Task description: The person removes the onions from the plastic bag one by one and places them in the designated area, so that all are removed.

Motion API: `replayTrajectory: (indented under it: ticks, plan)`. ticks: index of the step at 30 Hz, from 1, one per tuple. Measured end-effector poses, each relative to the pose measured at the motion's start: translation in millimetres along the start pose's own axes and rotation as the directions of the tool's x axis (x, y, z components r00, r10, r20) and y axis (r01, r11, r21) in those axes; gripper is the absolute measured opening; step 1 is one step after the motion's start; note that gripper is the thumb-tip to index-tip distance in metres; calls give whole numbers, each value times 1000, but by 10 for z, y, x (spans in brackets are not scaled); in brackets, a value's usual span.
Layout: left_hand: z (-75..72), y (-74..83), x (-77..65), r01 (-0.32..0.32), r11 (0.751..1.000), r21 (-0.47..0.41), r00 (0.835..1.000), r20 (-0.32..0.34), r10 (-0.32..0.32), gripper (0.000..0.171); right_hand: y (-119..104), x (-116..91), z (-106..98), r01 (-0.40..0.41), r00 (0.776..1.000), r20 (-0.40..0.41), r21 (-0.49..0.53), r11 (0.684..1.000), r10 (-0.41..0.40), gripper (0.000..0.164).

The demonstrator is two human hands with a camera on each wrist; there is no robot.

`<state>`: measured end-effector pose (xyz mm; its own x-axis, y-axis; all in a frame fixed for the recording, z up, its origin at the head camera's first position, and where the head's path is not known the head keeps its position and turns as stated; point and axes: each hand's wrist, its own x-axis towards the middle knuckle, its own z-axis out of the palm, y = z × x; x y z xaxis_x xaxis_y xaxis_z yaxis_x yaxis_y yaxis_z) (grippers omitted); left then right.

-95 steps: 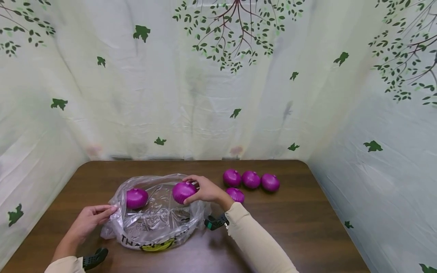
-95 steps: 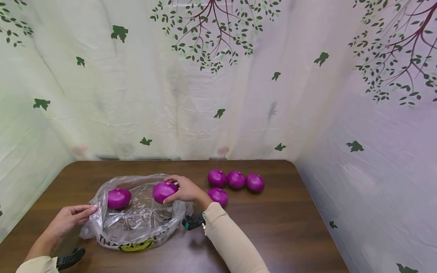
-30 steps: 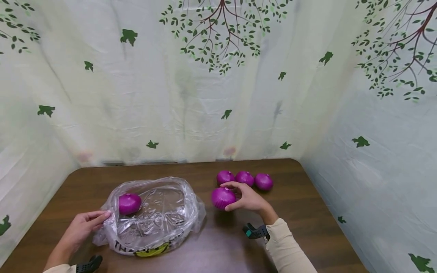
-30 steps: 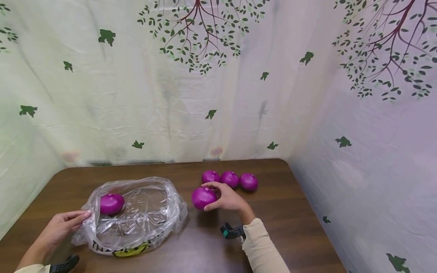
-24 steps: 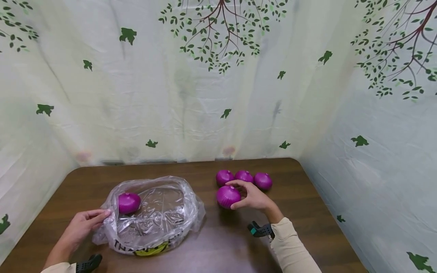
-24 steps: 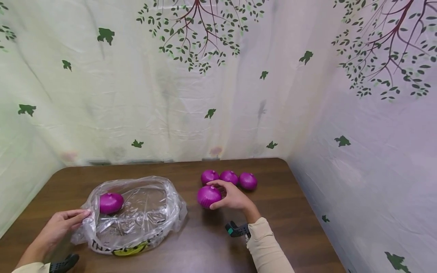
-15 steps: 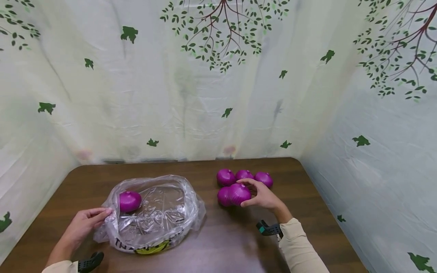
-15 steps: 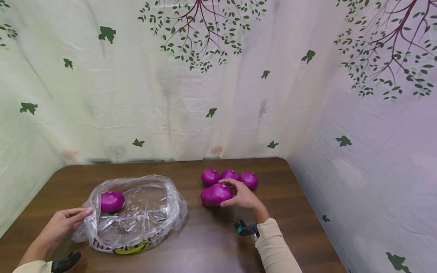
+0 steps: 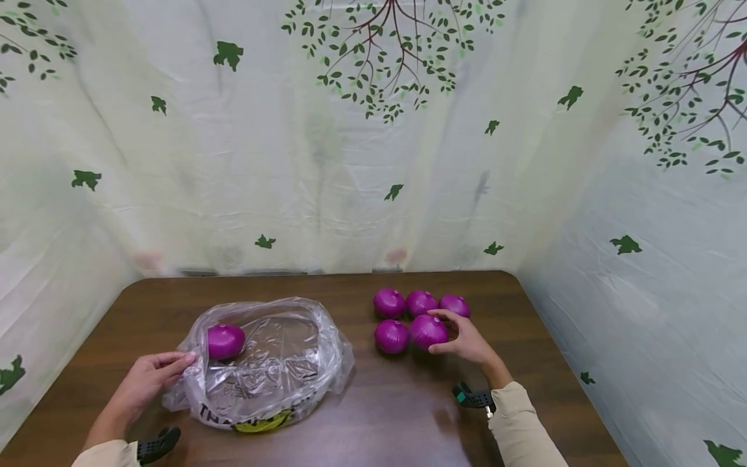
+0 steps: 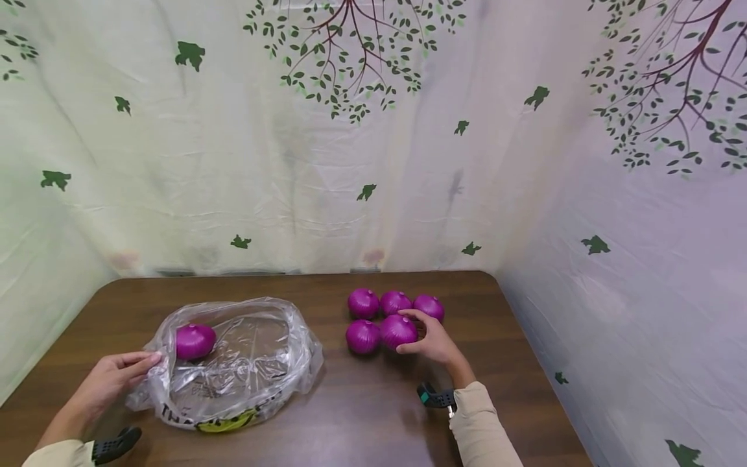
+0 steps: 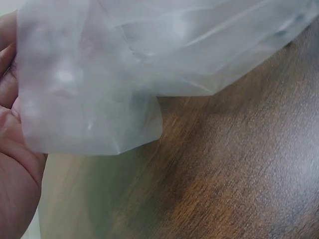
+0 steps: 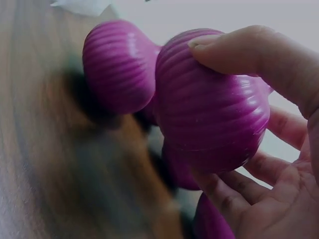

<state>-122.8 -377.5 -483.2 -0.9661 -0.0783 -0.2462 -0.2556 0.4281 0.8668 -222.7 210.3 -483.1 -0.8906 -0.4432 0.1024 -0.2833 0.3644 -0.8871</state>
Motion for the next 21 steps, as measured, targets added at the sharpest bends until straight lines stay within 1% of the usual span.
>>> replayTrajectory:
  ticks: [3, 5, 12, 18, 21]
  plan:
    - [-4, 3, 1, -1, 1000, -5, 1000, 2, 1, 46, 68, -13, 10, 4, 1000, -27, -4, 1000, -4, 66]
    - [-9, 7, -4, -3, 1000, -6, 1000, -1, 3, 46, 113, -18, 23, 4, 1000, -26, 2, 1000, -4, 66]
    - [-3, 16, -19, 1, 1000, -10, 1000, 6, -1, 46, 204, -46, 81, -57, 997, -48, 30, 998, 58, 66]
    - [-3, 17, -19, 6, 1000, -9, 1000, 3, -5, 47, 222, -32, 124, -79, 994, -73, -12, 997, 78, 66]
    - [-11, 15, -21, 6, 1000, -2, 1000, 5, -6, 48, 152, -40, 146, -59, 995, -79, -5, 998, 59, 64]
